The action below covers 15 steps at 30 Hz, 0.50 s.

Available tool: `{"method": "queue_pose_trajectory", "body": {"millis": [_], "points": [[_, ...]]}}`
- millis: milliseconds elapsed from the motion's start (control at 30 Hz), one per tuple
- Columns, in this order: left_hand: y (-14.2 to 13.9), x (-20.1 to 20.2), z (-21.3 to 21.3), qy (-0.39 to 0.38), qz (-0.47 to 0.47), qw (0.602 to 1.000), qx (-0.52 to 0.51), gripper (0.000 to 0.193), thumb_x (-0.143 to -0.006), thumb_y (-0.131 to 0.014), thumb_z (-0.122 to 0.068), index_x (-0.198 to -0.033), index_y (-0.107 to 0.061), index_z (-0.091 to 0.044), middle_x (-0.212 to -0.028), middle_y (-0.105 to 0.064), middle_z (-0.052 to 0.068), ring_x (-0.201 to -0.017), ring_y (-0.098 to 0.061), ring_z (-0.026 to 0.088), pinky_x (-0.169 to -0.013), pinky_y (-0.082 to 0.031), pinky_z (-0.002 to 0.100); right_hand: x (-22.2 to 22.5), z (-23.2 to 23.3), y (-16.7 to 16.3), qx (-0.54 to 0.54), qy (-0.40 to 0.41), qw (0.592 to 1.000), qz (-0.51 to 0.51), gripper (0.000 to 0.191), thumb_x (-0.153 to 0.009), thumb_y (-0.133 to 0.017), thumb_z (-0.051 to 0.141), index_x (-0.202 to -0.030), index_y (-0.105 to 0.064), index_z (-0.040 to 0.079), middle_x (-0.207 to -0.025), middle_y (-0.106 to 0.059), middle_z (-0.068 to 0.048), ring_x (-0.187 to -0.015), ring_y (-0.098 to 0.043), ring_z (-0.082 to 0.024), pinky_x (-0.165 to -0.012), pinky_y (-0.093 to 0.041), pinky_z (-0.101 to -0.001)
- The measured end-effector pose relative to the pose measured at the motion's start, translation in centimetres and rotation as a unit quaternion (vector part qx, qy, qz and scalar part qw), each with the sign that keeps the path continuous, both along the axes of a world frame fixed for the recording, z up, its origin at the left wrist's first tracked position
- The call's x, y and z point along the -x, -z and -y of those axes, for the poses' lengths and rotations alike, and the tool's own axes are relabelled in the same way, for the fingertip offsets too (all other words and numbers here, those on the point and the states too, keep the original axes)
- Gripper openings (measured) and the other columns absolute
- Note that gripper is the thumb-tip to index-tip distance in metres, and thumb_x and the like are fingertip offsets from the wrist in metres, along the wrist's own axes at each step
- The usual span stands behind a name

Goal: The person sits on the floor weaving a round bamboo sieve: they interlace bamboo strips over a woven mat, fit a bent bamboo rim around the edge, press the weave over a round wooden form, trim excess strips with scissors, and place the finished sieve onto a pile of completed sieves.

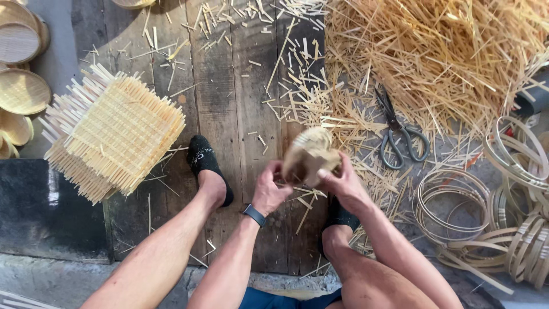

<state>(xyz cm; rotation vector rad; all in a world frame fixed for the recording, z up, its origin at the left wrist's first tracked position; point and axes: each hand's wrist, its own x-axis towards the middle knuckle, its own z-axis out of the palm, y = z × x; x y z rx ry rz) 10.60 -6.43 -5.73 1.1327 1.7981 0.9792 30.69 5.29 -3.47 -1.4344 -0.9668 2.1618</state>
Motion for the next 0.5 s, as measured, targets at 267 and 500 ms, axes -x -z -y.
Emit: {"method": "queue_pose_trajectory", "body": {"millis": [267,500], "points": [[-4.5,-2.6,-6.2,-0.042,-0.004,0.998,-0.057,0.054,-0.108,-0.052,-0.048,-0.132,-0.067,-0.003,-0.113,-0.076,0.020,-0.103,-0.076,0.027,-0.086,-0.061,0.035,1.7,1.3,0.5,-0.101,-0.012,0.990,0.101,0.047,-0.076,-0.085,0.019,-0.110,-0.064,-0.004,-0.094,-0.073,-0.014,-0.077,-0.069,-0.018,-0.069,-0.057,-0.0311],[2.3,5.5,-6.9,-0.121,-0.051,0.981,0.142,0.048,-0.102,-0.058,-0.047,-0.112,-0.078,-0.004,-0.082,-0.076,0.020,-0.074,-0.073,0.028,-0.067,-0.054,0.039,-4.2,-0.1,2.1,0.068,0.036,0.986,-0.145,0.044,-0.081,-0.072,0.029,-0.108,-0.066,-0.005,-0.089,-0.074,-0.016,-0.075,-0.074,-0.026,-0.067,-0.062,-0.0415]]}}
